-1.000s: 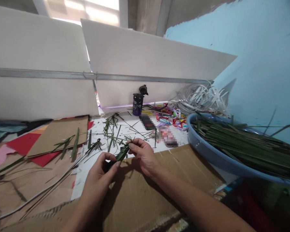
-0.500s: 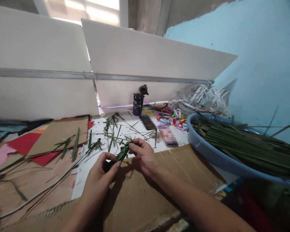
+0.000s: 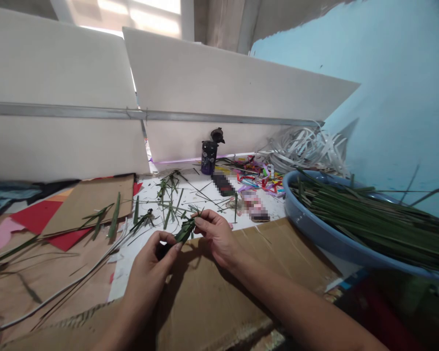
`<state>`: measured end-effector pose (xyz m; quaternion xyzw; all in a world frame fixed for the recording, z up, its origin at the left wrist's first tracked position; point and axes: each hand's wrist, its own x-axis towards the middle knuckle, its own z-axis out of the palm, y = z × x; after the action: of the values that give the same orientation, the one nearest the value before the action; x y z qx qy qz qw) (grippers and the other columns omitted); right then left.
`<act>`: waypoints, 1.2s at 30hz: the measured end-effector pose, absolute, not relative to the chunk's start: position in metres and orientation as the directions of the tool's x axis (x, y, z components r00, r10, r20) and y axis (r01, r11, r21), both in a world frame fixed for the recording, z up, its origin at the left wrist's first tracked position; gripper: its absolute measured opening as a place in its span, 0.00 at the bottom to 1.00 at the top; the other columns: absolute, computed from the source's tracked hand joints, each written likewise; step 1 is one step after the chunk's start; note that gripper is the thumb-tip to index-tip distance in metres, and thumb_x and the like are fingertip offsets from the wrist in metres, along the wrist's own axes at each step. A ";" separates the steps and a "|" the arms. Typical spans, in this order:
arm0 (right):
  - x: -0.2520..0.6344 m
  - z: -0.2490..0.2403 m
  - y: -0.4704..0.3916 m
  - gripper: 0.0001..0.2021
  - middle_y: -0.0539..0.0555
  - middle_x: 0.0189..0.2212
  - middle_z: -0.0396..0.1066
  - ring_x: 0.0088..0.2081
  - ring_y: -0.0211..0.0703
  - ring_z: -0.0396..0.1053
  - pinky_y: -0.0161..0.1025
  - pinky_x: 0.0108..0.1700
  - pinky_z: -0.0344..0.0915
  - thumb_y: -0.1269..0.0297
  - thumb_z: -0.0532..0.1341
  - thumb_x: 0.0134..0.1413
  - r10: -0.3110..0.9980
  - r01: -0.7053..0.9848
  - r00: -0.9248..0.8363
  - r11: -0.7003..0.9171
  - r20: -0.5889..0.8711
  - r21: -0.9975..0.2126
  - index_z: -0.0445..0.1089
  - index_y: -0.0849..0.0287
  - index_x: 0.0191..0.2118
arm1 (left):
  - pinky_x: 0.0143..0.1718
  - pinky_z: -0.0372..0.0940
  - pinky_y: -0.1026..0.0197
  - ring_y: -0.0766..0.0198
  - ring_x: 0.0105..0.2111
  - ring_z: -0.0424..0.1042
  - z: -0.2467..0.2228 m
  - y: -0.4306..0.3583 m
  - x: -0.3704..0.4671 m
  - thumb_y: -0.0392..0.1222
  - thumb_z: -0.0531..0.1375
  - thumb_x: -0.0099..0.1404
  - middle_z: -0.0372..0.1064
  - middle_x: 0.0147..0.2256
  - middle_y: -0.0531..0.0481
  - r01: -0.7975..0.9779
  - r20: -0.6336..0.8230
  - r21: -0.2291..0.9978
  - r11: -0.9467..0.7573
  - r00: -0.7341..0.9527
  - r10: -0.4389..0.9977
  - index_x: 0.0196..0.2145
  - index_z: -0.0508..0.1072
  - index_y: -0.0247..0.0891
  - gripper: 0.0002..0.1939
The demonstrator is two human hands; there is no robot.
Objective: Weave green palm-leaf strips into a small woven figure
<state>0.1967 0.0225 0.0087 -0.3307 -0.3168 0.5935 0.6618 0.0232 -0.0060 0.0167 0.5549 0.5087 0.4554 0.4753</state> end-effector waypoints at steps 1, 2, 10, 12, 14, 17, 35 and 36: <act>0.197 0.009 0.022 0.15 0.49 0.32 0.76 0.32 0.38 0.67 0.39 0.40 0.64 0.59 0.82 0.39 0.995 -0.577 0.093 0.075 0.025 -0.813 0.80 0.56 0.32 | 0.25 0.57 0.64 0.64 0.25 0.60 0.016 -0.006 0.023 0.57 0.68 0.63 0.64 0.26 0.56 0.137 0.026 0.990 -0.035 0.064 0.998 0.36 0.71 0.43 0.17; 0.197 0.009 0.022 0.15 0.48 0.32 0.76 0.32 0.38 0.67 0.39 0.40 0.64 0.59 0.82 0.39 0.996 -0.579 0.091 0.072 0.024 -0.812 0.80 0.56 0.32 | 0.26 0.58 0.64 0.64 0.26 0.62 0.015 -0.005 0.023 0.57 0.68 0.63 0.65 0.27 0.56 0.140 0.034 0.989 -0.042 0.059 0.998 0.37 0.71 0.43 0.17; 0.197 0.009 0.023 0.15 0.48 0.31 0.76 0.31 0.38 0.66 0.39 0.39 0.64 0.62 0.82 0.37 0.994 -0.593 0.108 0.080 0.020 -0.801 0.79 0.56 0.31 | 0.27 0.61 0.63 0.62 0.26 0.67 0.003 0.002 0.019 0.58 0.71 0.59 0.68 0.27 0.55 0.090 -0.012 0.996 0.004 0.084 0.996 0.40 0.72 0.43 0.21; 0.198 0.008 0.024 0.14 0.49 0.32 0.75 0.32 0.39 0.66 0.40 0.39 0.64 0.62 0.81 0.38 0.993 -0.583 0.113 0.089 0.028 -0.807 0.79 0.56 0.31 | 0.27 0.61 0.63 0.61 0.26 0.68 0.002 0.002 0.018 0.59 0.70 0.60 0.68 0.26 0.55 0.097 -0.012 0.995 0.003 0.085 0.996 0.40 0.72 0.43 0.21; 0.198 0.008 0.025 0.13 0.49 0.32 0.75 0.32 0.39 0.66 0.40 0.40 0.64 0.62 0.81 0.39 0.993 -0.570 0.113 0.096 0.037 -0.816 0.79 0.55 0.31 | 0.27 0.60 0.63 0.61 0.26 0.67 0.003 0.002 0.018 0.59 0.70 0.61 0.67 0.26 0.55 0.119 0.003 0.993 -0.014 0.089 0.996 0.40 0.72 0.43 0.20; 0.199 0.007 0.025 0.12 0.49 0.32 0.76 0.32 0.39 0.66 0.40 0.40 0.65 0.62 0.80 0.40 0.993 -0.567 0.108 0.097 0.043 -0.818 0.80 0.55 0.31 | 0.27 0.59 0.64 0.63 0.25 0.64 0.005 0.000 0.018 0.58 0.68 0.63 0.66 0.25 0.55 0.162 0.039 0.985 -0.053 0.089 0.995 0.39 0.72 0.43 0.18; 0.207 0.009 0.030 0.15 0.50 0.35 0.77 0.34 0.40 0.69 0.40 0.40 0.67 0.59 0.81 0.40 0.988 -0.581 0.148 0.123 0.044 -0.805 0.80 0.54 0.32 | 0.27 0.58 0.59 0.59 0.24 0.67 0.020 -0.004 0.017 0.60 0.66 0.65 0.69 0.27 0.55 0.374 0.137 0.918 -0.133 0.016 0.990 0.43 0.72 0.46 0.18; 0.207 0.009 0.030 0.15 0.50 0.35 0.78 0.34 0.40 0.70 0.40 0.41 0.67 0.59 0.82 0.39 0.987 -0.583 0.153 0.127 0.045 -0.802 0.80 0.54 0.32 | 0.28 0.59 0.59 0.58 0.25 0.68 0.019 -0.003 0.017 0.60 0.66 0.65 0.70 0.28 0.54 0.365 0.136 0.922 -0.130 0.010 0.991 0.44 0.73 0.46 0.18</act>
<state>0.2068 0.0304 0.0093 -0.3283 -0.3077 0.5734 0.6847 0.0168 -0.0028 0.0188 0.6129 0.5530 0.4350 0.3595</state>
